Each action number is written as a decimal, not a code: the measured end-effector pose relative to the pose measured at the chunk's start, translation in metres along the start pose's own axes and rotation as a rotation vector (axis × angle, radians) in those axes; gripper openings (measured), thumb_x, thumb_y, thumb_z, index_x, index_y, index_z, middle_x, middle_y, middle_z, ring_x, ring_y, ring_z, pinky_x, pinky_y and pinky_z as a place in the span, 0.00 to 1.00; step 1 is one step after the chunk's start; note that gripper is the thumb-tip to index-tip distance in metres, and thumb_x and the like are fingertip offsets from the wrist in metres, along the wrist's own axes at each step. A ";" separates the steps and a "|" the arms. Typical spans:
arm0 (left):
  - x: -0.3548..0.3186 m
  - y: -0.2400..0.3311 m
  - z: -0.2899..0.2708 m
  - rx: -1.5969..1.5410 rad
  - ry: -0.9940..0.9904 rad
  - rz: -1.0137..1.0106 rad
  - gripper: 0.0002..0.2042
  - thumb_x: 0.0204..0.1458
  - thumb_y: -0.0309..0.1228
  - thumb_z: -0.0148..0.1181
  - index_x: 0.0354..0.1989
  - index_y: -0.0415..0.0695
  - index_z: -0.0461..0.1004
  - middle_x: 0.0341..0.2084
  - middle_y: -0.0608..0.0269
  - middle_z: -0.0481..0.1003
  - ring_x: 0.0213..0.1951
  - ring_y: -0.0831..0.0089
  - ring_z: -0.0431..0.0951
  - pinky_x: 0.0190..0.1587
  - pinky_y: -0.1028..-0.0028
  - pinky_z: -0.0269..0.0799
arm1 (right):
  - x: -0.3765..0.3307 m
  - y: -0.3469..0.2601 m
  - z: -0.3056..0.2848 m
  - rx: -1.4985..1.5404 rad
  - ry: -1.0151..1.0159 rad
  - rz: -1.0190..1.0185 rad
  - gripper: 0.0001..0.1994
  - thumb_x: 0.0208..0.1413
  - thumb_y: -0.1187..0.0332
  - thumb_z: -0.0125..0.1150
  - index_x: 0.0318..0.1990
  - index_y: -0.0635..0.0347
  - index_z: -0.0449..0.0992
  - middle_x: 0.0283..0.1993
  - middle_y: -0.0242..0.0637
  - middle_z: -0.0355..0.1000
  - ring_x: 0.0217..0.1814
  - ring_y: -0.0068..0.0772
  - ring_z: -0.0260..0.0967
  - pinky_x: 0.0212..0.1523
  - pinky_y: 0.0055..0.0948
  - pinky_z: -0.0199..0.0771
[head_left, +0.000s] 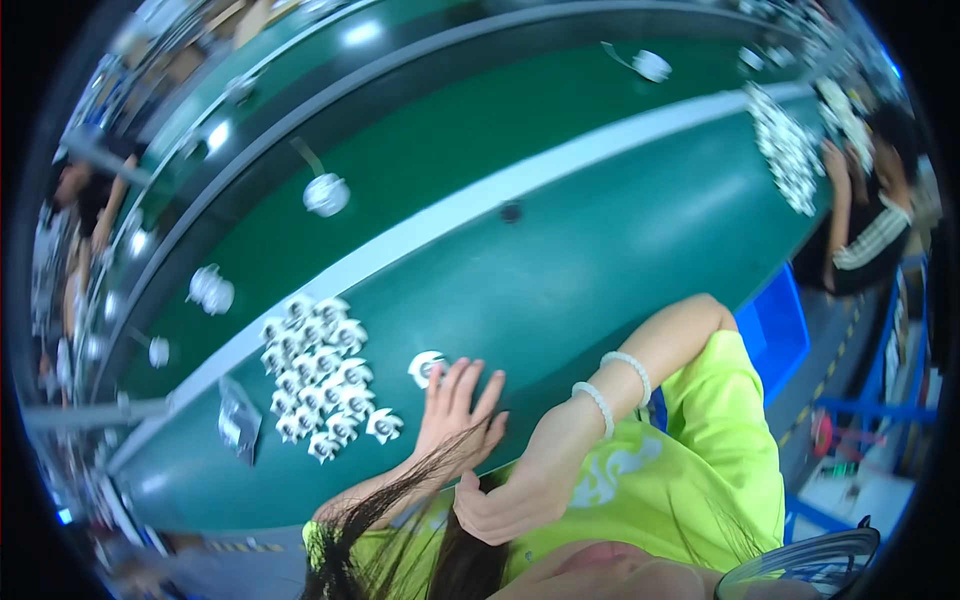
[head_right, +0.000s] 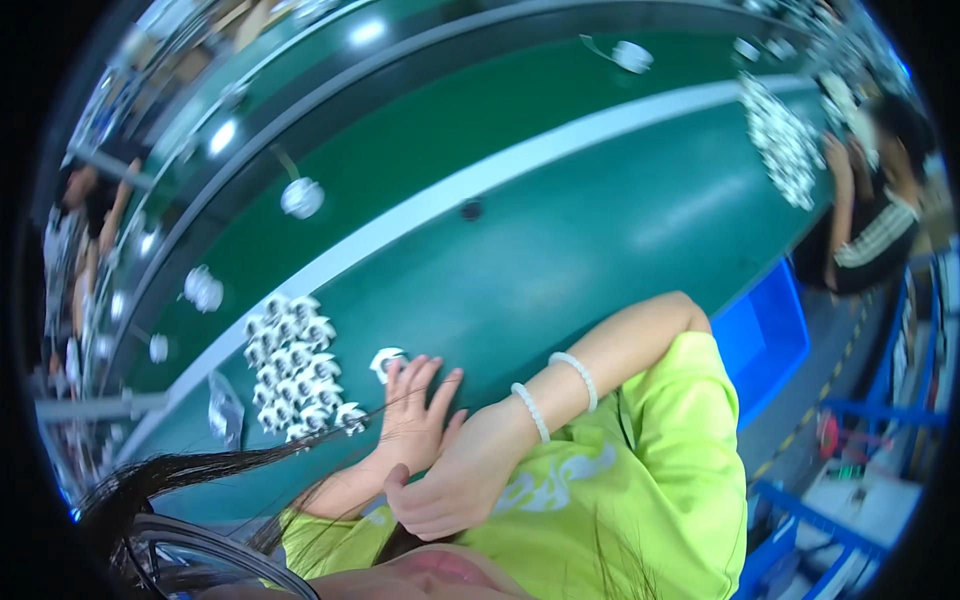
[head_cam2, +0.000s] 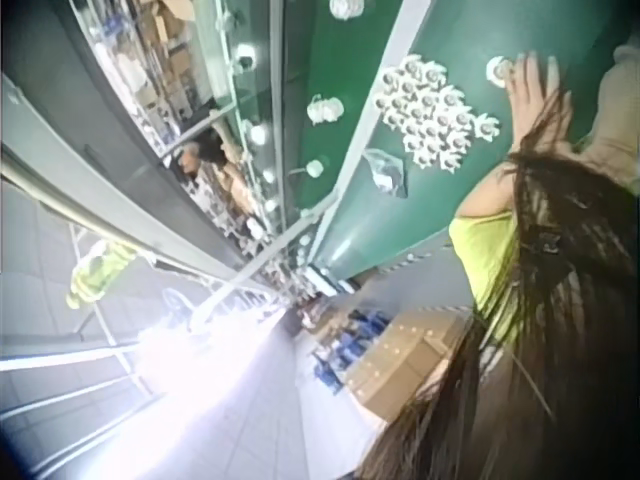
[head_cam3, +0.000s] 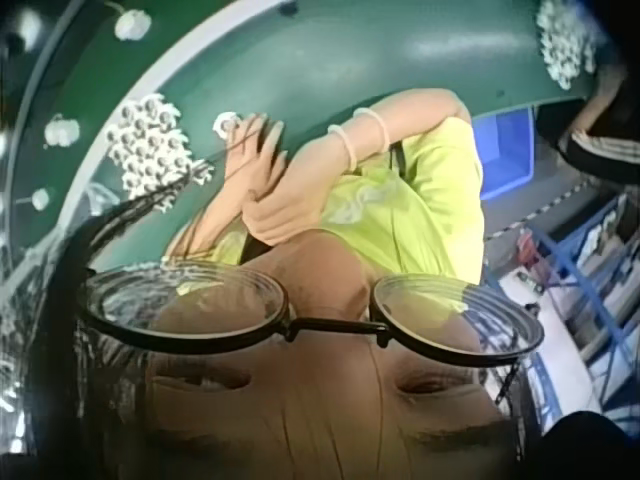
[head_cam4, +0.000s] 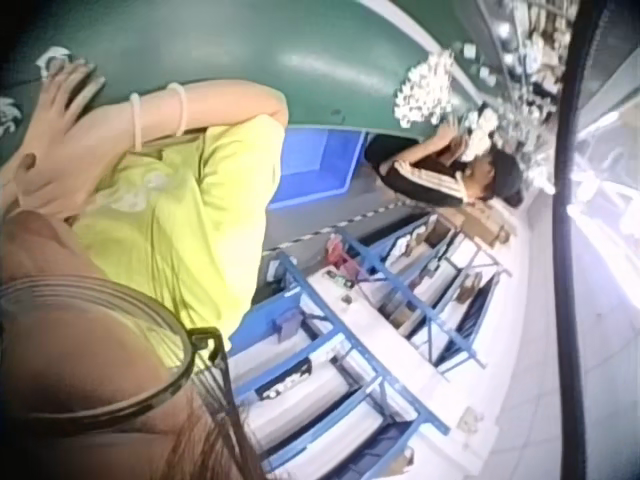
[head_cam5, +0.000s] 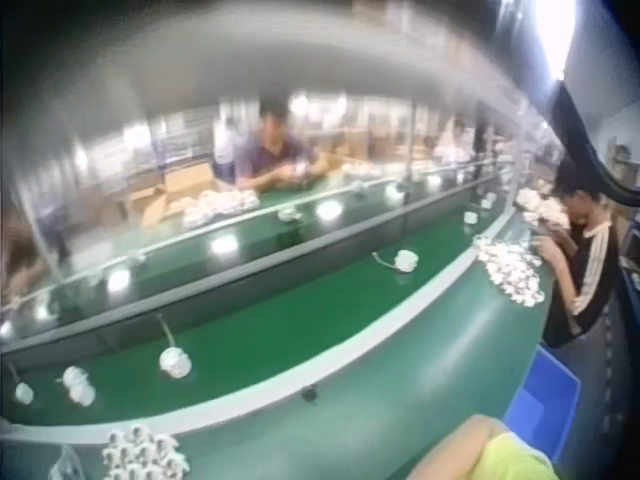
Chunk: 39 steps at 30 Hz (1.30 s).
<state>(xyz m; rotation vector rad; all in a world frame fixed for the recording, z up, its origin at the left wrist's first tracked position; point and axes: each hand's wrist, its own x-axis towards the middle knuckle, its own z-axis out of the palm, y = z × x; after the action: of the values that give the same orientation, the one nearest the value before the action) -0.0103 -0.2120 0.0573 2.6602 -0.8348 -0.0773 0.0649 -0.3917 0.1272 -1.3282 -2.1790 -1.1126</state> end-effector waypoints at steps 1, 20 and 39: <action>0.002 0.001 0.000 -0.033 0.010 0.021 0.28 0.53 0.36 0.61 0.64 0.42 0.69 0.63 0.43 0.64 0.65 0.48 0.63 0.71 0.42 0.52 | -0.003 0.002 0.007 -0.025 0.016 -0.014 0.07 0.57 0.72 0.51 0.38 0.64 0.75 0.39 0.41 0.74 0.37 0.36 0.69 0.42 0.35 0.73; 0.031 0.006 0.005 0.008 -0.045 0.064 0.25 0.49 0.35 0.63 0.59 0.43 0.73 0.58 0.44 0.67 0.59 0.44 0.65 0.67 0.41 0.52 | -0.473 -0.131 -0.373 -1.534 -0.360 2.084 0.27 0.58 0.38 0.56 0.63 0.31 0.73 0.64 0.35 0.71 0.62 0.50 0.69 0.58 0.49 0.69; 0.029 0.011 0.010 0.102 -0.034 0.122 0.27 0.48 0.32 0.61 0.59 0.42 0.70 0.59 0.44 0.62 0.58 0.43 0.61 0.66 0.38 0.50 | -0.464 -0.119 -0.339 -1.170 -0.415 2.352 0.33 0.54 0.32 0.58 0.64 0.33 0.73 0.69 0.31 0.67 0.69 0.49 0.63 0.63 0.47 0.68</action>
<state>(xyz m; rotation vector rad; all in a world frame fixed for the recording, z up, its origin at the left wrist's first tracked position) 0.0062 -0.2395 0.0531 2.7013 -1.0356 -0.0504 0.1598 -0.9545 -0.0108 -2.7473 1.0891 -0.6013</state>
